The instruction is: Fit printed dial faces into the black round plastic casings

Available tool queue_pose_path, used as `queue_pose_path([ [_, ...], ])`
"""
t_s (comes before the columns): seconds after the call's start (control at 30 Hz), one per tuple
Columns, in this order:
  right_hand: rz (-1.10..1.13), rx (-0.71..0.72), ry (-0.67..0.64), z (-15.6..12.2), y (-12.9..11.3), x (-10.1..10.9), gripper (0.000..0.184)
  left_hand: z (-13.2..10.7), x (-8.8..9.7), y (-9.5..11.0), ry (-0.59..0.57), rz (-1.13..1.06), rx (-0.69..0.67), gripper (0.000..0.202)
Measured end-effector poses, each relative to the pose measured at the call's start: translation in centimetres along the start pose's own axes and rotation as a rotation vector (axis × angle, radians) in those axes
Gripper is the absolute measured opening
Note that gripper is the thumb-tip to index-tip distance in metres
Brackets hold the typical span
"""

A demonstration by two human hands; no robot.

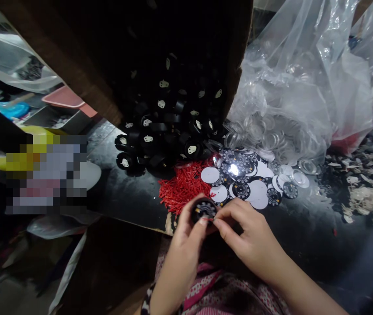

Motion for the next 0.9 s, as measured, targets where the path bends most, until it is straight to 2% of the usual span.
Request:
queue_pose_path([
  [0.1, -0.045, -0.047, -0.01, 0.0, 0.2, -0.1, 0.009, 0.2, -0.9, -0.8, -0.106, 0.02, 0.033, 0.035],
  [0.23, -0.058, -0.066, -0.018, -0.1, 0.3, 0.0, 0.009, -0.2, -1.1, -0.7, -0.123, 0.101, 0.009, 0.03],
  [0.4, 0.04, -0.088, -0.023, -0.5, 0.3, 0.2, 0.01, -0.7, -1.2, 0.1, -0.15, 0.147, -0.016, 0.026],
  [0.57, 0.053, -0.072, -0.022, -1.0, -0.2, 0.0, 0.014, -1.0, -1.2, 1.1, -0.108, 0.342, -0.129, 0.019],
  [0.73, 0.021, -0.063, 0.021, -1.4, -0.5, -0.4, 0.019, -1.5, -1.0, 1.9, -0.056, 0.533, -0.223, 0.022],
  [0.8, 0.004, -0.085, 0.024, -1.4, -0.4, -0.3, 0.02, -1.5, -0.8, 1.9, -0.047, 0.531, -0.206, 0.022],
  [0.9, -0.055, -0.101, 0.002, -1.2, -0.2, 0.0, 0.021, -1.1, -0.8, 1.3, -0.106, 0.393, -0.073, 0.022],
])
Point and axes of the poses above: each hand's wrist, its own z-axis towards the middle knuckle, its own x-axis out of the back of the hand, y = z × x, the point moved 5 cm from there along z, towards the middle knuckle, and after that the axes turned 8 degrees about -y, right-handed, at the moved point
